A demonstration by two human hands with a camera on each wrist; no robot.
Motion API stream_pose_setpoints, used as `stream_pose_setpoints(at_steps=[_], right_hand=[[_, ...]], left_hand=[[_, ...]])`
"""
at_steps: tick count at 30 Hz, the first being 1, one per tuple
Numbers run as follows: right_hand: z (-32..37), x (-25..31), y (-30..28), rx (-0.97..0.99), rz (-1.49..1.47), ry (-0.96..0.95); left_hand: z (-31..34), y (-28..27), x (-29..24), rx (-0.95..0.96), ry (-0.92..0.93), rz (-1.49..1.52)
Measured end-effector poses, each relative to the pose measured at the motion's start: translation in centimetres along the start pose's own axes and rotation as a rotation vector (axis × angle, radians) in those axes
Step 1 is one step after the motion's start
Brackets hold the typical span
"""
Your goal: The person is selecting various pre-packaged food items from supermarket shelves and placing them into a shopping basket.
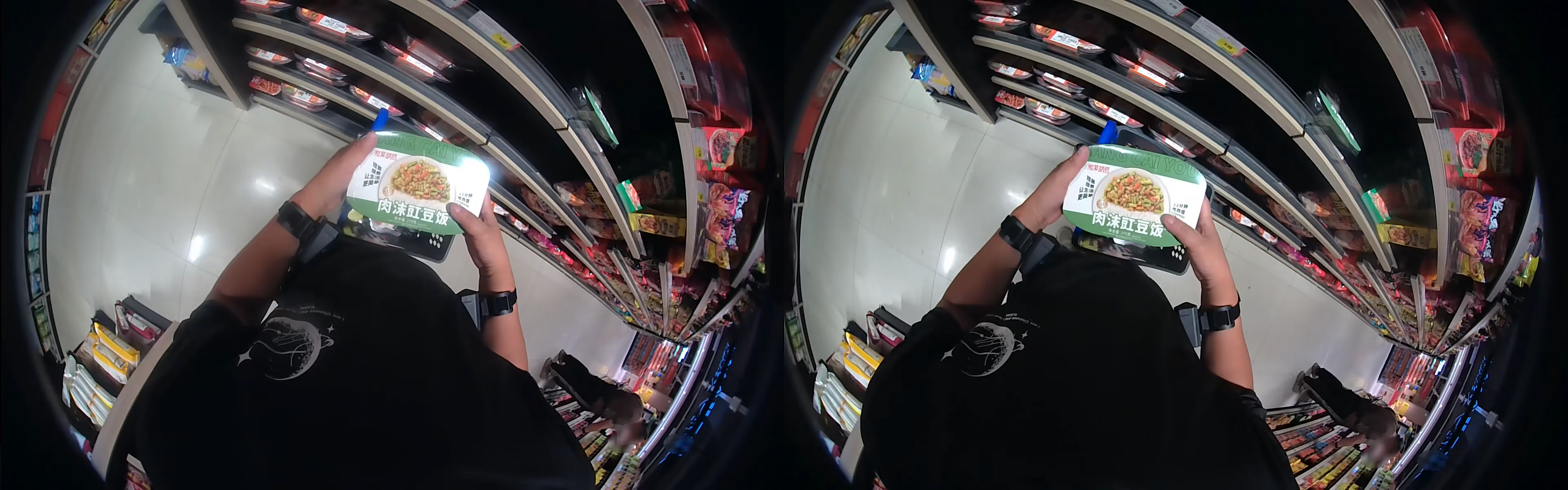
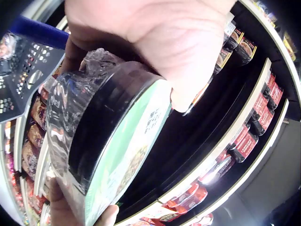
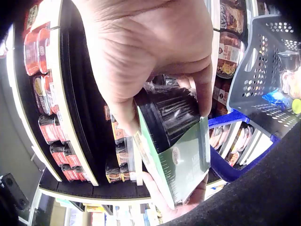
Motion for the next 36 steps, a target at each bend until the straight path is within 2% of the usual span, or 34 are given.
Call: stream_pose_setpoints(at_steps=[6, 12, 19, 27, 31, 36], right_hand=[[0.4, 0.4, -0.5, -0.049, -0.009, 0.0], [0.7, 0.3, -2.0, -0.017, -0.033, -0.047], [1.4, 1.0, -4.9, 0.033, -0.076, -0.113], [3.2, 1.9, -8.4, 0.03, -0.219, -0.222], [3.6, 2.7, -9.7, 0.005, -0.278, -0.295], [2.8, 3.5, -12.8, -0.004, -0.311, -0.337]], left_hand=[[-0.7, 0.2, 0.2, 0.019, -0.011, -0.006], [-0.9, 1.3, 0.5, 0.04, 0.018, -0.061], [-0.1, 5.1, 0.5, 0.022, 0.098, -0.09], [0.4, 9.3, 0.3, 0.073, 0.147, -0.299], [0.1, 11.7, 0.5, 0.024, 0.208, -0.319], [-0.3, 13.3, 2.4, -0.172, 0.279, -0.177]])
Point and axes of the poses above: each hand's wrist, its own z-axis away from the middle knuckle, its own y-axis out of the palm, x = y × z, the point moved 1 cm from there along -z, towards the middle knuckle, and after that the axes turned 5 degrees about -x, right-handed, at the moved point
